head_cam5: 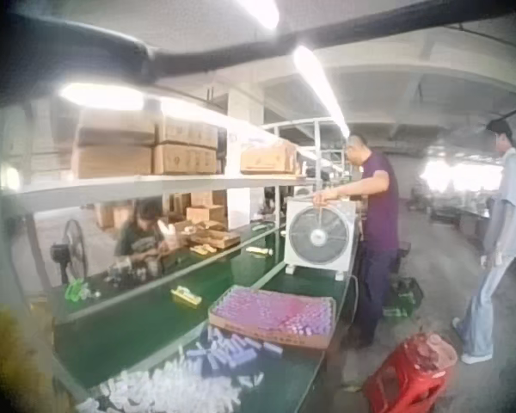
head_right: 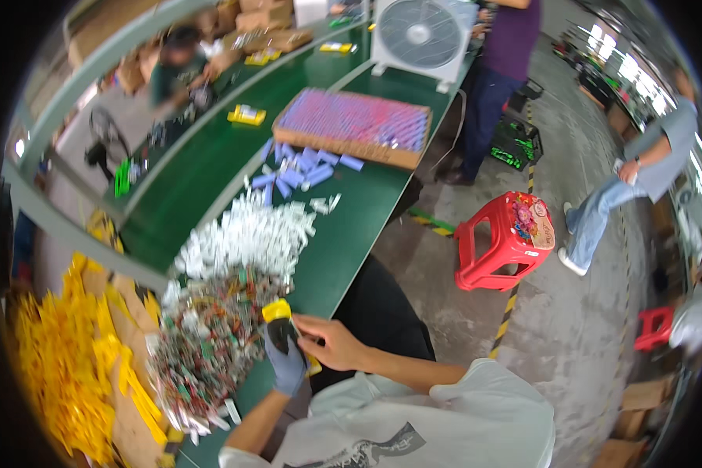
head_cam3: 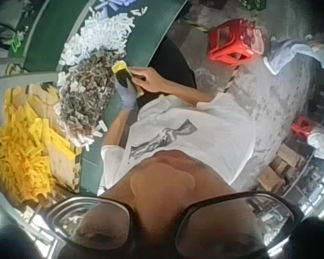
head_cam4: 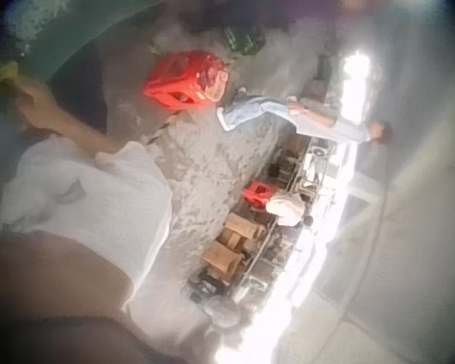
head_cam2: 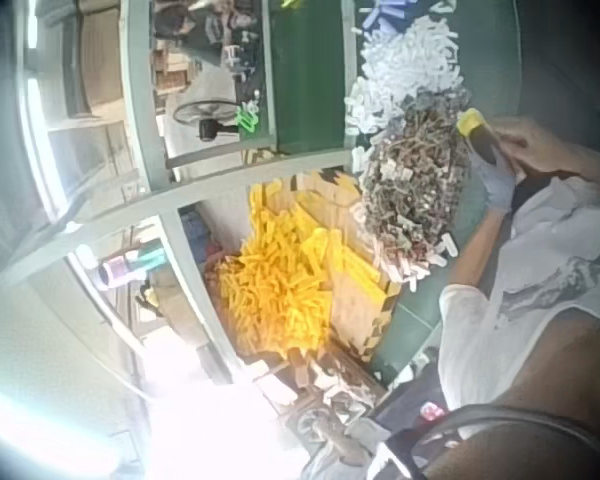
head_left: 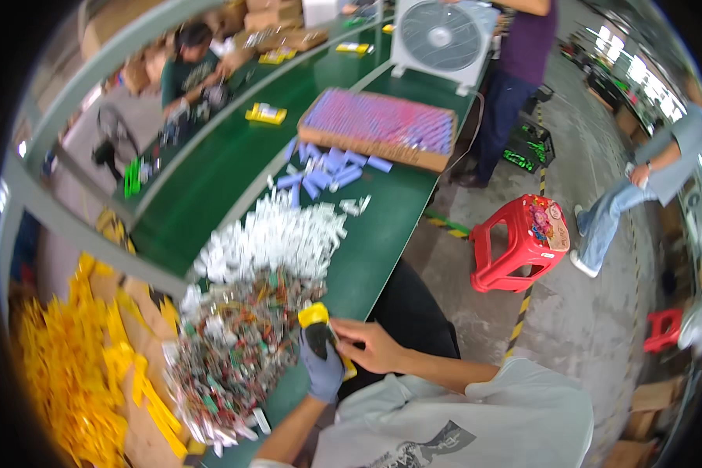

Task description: Manually assembling small electronic circuit boards into yellow plastic housings.

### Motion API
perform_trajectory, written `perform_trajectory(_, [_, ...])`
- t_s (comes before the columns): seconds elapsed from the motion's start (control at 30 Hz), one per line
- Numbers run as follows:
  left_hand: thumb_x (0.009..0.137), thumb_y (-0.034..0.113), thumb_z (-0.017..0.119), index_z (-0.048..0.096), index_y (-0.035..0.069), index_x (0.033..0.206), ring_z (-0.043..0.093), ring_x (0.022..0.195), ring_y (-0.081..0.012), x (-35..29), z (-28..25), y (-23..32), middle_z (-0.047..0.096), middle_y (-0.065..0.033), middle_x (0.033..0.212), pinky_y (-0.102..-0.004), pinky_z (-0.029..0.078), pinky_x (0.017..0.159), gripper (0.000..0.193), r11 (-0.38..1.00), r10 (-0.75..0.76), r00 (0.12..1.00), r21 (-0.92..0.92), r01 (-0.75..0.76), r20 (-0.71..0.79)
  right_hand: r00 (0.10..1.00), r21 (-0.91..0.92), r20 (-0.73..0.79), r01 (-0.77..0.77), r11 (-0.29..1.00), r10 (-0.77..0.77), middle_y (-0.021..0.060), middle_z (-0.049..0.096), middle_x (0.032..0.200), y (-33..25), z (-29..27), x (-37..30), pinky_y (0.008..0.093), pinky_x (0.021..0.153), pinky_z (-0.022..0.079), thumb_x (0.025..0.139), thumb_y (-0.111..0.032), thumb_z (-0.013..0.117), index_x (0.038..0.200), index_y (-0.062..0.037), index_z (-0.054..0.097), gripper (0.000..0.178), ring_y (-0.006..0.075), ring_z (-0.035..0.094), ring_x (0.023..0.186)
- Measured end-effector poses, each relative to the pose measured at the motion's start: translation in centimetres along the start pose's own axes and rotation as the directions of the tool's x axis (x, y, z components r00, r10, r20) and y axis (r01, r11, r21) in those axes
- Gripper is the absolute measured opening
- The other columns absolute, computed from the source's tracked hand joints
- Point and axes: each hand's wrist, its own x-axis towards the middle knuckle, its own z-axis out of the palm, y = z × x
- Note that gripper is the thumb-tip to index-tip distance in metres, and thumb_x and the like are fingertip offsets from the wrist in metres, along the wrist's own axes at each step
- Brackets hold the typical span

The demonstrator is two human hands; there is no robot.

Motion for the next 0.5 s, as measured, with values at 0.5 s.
perform_trajectory(0.5, [0.082, 0.017, 0.069, 0.058, 0.001, 0.105, 0.054, 0.085, -0.0155, 34.5, -5.5, 5.0, 0.059, -0.0078, 0.093, -0.0297, 0.044, 0.076, 0.030, 0.989, 0.026, 0.947, 0.145, 0.022, -0.321, 0.542, 0.011, -0.765, -0.528, 0.849, 0.347, 0.0096, 0.069, 0.084, 19.0, -13.5, -11.3, 0.0296, 0.074, 0.051, 0.093, -0.018, 0.055, 0.103, 0.0001, 0.067, 0.024, 0.0172, 0.067, 0.081])
